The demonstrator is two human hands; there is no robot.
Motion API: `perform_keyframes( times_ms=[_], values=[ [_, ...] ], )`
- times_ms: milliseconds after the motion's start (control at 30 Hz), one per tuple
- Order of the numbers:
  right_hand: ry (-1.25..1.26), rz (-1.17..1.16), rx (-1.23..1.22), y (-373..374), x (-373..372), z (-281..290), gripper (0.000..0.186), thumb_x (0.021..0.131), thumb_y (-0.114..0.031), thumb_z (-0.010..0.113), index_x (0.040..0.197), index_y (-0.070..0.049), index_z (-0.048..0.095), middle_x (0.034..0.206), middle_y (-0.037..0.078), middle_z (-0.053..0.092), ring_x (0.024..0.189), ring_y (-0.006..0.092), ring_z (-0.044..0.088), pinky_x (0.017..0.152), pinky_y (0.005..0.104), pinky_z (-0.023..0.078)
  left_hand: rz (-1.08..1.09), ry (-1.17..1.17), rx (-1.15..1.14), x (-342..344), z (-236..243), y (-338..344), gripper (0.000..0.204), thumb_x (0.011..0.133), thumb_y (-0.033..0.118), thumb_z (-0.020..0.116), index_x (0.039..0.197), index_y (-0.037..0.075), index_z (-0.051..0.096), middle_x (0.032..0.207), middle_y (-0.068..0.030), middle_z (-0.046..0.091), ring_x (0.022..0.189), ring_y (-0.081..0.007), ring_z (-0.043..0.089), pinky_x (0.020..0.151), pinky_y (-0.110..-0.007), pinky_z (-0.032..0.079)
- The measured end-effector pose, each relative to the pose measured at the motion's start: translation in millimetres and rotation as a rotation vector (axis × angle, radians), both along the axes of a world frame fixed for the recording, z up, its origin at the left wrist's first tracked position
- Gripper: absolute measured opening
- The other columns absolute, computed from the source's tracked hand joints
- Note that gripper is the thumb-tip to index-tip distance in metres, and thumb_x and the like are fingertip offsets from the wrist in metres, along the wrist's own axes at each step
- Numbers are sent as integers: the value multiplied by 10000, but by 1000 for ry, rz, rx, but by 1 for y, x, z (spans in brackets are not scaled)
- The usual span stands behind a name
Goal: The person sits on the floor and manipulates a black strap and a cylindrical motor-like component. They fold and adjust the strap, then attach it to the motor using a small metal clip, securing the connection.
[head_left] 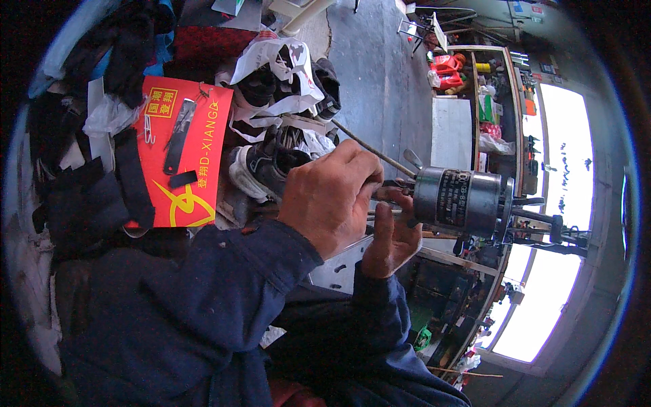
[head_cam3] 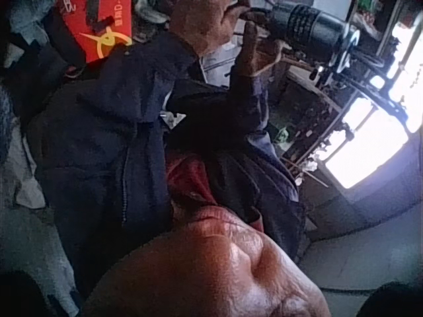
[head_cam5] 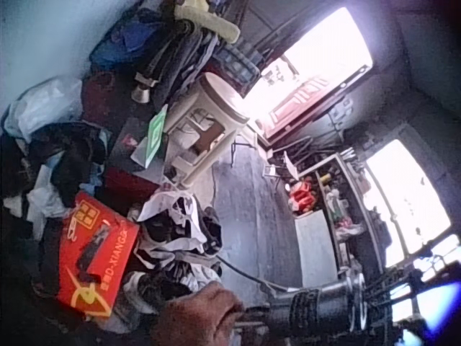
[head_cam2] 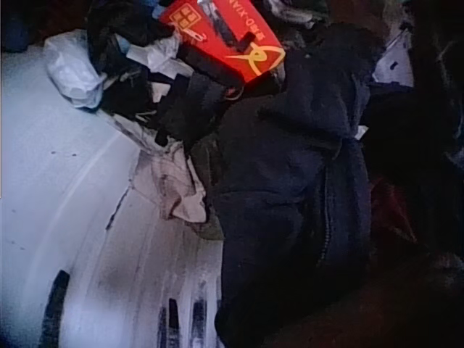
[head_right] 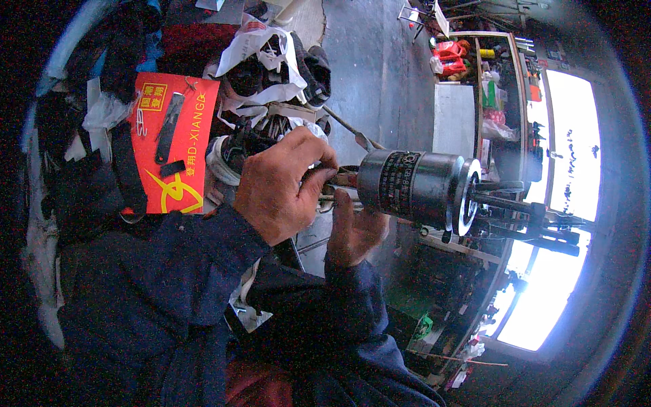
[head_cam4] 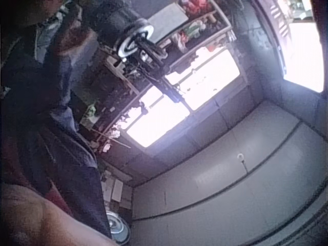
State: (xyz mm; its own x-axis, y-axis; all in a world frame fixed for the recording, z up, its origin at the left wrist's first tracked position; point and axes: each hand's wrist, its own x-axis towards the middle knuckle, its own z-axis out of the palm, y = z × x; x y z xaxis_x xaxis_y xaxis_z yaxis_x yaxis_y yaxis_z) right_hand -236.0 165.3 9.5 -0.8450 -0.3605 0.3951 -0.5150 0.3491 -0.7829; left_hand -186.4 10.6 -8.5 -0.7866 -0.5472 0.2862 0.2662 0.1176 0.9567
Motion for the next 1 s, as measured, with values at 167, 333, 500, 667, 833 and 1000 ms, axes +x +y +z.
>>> perform_keyframes(
  times_ms=[167,333,500,667,833,1000],
  values=[
    [5,4,-138,-11,-1,-5,396,832,25,746,1211,19,632,1138,128,695,1061,230,654,976,378,487,-7,-7,19,1,0,-1,135,846,49,701,965,82,647,940,-125,618,824,-364,680,686,-429,549],
    [37,-48,-31,-11,-3,-5,378,846,8,744,1210,14,643,1123,128,703,1062,229,658,977,385,484,-12,-29,32,1,0,0,130,849,58,707,965,80,653,943,-125,622,825,-361,682,687,-428,549],
    [129,-50,67,-10,-7,-4,336,852,-1,734,1181,12,662,1113,123,707,1039,218,656,962,389,481,-5,-26,53,2,0,1,121,852,54,697,958,68,642,932,-132,620,824,-367,678,690,-425,541],
    [162,-44,86,-11,-6,-2,268,867,-3,708,1132,11,669,1109,130,702,1019,210,645,949,382,478,1,-15,59,2,0,1,107,854,45,680,945,60,625,920,-145,609,815,-384,663,680,-440,527],
    [4,-91,-27,-4,-1,-1,172,901,-46,674,1070,-17,664,1165,122,668,1105,205,608,1008,372,444,7,-3,47,4,1,-2,115,849,44,674,942,55,607,919,-154,594,804,-393,653,667,-454,517],
    [61,-99,-19,3,-4,-3,187,924,-101,647,1096,-29,660,1064,89,687,1038,186,624,987,352,445,10,-8,-28,7,1,-7,155,834,49,697,957,45,602,940,-141,613,804,-363,680,691,-436,544]
  ],
)
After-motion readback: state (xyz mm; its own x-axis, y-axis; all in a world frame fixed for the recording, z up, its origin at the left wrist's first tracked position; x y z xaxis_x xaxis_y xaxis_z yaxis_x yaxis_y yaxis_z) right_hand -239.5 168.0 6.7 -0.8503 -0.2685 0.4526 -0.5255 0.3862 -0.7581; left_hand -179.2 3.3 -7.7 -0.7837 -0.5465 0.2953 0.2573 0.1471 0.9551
